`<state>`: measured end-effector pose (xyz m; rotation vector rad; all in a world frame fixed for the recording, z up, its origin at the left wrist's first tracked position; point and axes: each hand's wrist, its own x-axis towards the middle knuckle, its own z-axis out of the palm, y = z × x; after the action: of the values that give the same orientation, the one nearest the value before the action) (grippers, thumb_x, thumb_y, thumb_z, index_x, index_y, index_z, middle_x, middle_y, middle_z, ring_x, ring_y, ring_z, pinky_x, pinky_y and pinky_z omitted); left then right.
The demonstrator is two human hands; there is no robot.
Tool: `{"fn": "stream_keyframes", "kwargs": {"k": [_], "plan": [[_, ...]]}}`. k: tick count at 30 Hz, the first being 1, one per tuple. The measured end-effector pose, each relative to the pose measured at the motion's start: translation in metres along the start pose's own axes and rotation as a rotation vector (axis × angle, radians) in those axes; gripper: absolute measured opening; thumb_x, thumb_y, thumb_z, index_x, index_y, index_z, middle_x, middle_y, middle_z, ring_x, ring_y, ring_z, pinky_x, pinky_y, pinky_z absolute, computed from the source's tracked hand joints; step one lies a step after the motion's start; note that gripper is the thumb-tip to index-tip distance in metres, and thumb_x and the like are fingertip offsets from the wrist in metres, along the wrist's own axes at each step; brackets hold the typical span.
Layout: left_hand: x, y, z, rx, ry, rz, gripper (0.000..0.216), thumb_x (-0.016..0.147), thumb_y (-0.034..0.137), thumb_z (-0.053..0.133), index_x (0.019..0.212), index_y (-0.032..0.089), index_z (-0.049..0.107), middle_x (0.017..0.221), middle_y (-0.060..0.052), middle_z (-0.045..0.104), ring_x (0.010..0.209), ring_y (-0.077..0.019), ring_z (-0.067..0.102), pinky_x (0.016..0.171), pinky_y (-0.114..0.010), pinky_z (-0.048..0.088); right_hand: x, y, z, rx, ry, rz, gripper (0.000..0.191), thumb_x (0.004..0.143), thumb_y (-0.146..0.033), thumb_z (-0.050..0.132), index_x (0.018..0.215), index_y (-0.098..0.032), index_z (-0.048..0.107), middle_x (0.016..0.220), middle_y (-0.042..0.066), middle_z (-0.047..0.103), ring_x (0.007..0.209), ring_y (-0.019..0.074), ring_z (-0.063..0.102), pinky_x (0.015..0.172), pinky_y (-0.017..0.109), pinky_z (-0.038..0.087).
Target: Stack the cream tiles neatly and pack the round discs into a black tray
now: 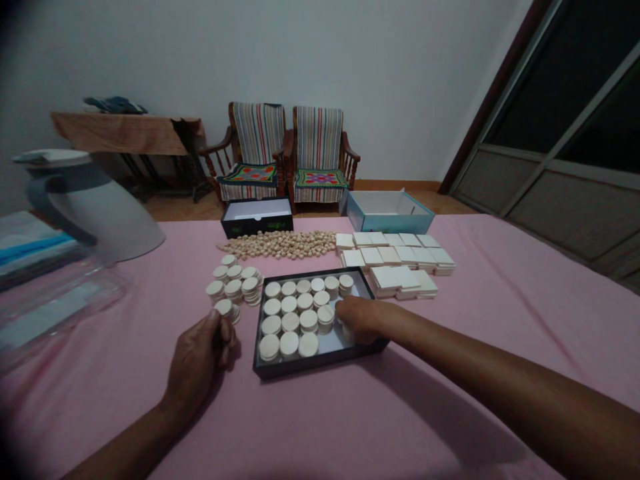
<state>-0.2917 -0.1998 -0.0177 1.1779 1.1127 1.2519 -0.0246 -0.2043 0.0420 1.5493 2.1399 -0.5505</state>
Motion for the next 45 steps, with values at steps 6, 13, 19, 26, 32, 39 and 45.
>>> {"fn": "stream_keyframes", "kwargs": {"k": [6,13,19,26,32,39,45], "plan": [[0.001,-0.001,-0.001,-0.001,-0.019,-0.008,0.041,0.089,0.046,0.045,0.059,0.017,0.047,0.041,0.004,0.046,0.033,-0.0089,0.042,0.033,-0.020,0.034,-0.008,-0.004,-0.020,-0.018,-0.124,0.025,0.054,0.062,-0.010,0.059,0.115,-0.005,0.054,0.118,0.023,0.056,0.104,0.0318,0.057,0.073,0.034,0.048],[0.001,-0.001,-0.001,-0.005,-0.014,-0.018,0.042,0.090,0.046,0.045,0.059,0.017,0.047,0.041,0.004,0.047,0.033,-0.0089,0.042,0.033,-0.019,0.033,-0.020,-0.009,-0.038,0.001,-0.127,0.045,0.060,0.061,-0.022,0.066,0.118,-0.009,0.055,0.113,0.018,0.059,0.102,0.0305,0.058,0.074,0.032,0.047],[0.001,-0.003,-0.002,-0.004,-0.022,-0.008,0.042,0.090,0.046,0.045,0.060,0.017,0.047,0.042,0.004,0.047,0.035,-0.0091,0.044,0.034,-0.019,0.034,-0.020,-0.009,-0.039,-0.040,-0.127,0.063,0.050,0.062,-0.019,0.064,0.110,-0.005,0.062,0.112,0.021,0.060,0.100,0.0314,0.059,0.071,0.032,0.047],[0.001,-0.001,0.000,0.003,-0.019,-0.021,0.041,0.089,0.045,0.045,0.059,0.018,0.047,0.040,0.003,0.047,0.033,-0.0094,0.043,0.035,-0.020,0.036,-0.022,-0.009,-0.029,0.072,0.050,0.081,0.043,0.068,-0.030,0.061,0.107,-0.013,0.063,0.107,0.016,0.064,0.095,0.0289,0.061,0.069,0.032,0.046],[0.001,-0.001,-0.001,0.025,-0.024,-0.021,0.040,0.088,0.045,0.046,0.059,0.018,0.048,0.041,0.003,0.048,0.034,-0.0103,0.046,0.035,-0.021,0.037,-0.020,-0.013,-0.018,0.138,0.066,0.119,0.037,0.067,-0.024,0.060,0.103,-0.012,0.061,0.107,0.017,0.063,0.096,0.0271,0.059,0.075,0.031,0.046],[0.001,-0.003,-0.002,0.021,-0.037,-0.013,0.039,0.089,0.044,0.046,0.060,0.017,0.049,0.041,0.003,0.047,0.035,-0.0101,0.046,0.035,-0.020,0.036,-0.026,-0.010,-0.019,0.106,0.029,0.148,0.050,0.067,-0.021,0.063,0.115,-0.010,0.057,0.114,0.019,0.061,0.101,0.0294,0.059,0.075,0.031,0.046],[0.002,-0.003,-0.003,0.019,-0.029,-0.014,0.041,0.089,0.044,0.045,0.059,0.017,0.049,0.041,0.003,0.047,0.035,-0.0096,0.045,0.034,-0.020,0.035,-0.026,-0.009,-0.023,0.000,-0.032,0.123,0.052,0.065,-0.022,0.065,0.115,-0.008,0.059,0.112,0.021,0.061,0.099,0.0316,0.060,0.069,0.031,0.046]]}}
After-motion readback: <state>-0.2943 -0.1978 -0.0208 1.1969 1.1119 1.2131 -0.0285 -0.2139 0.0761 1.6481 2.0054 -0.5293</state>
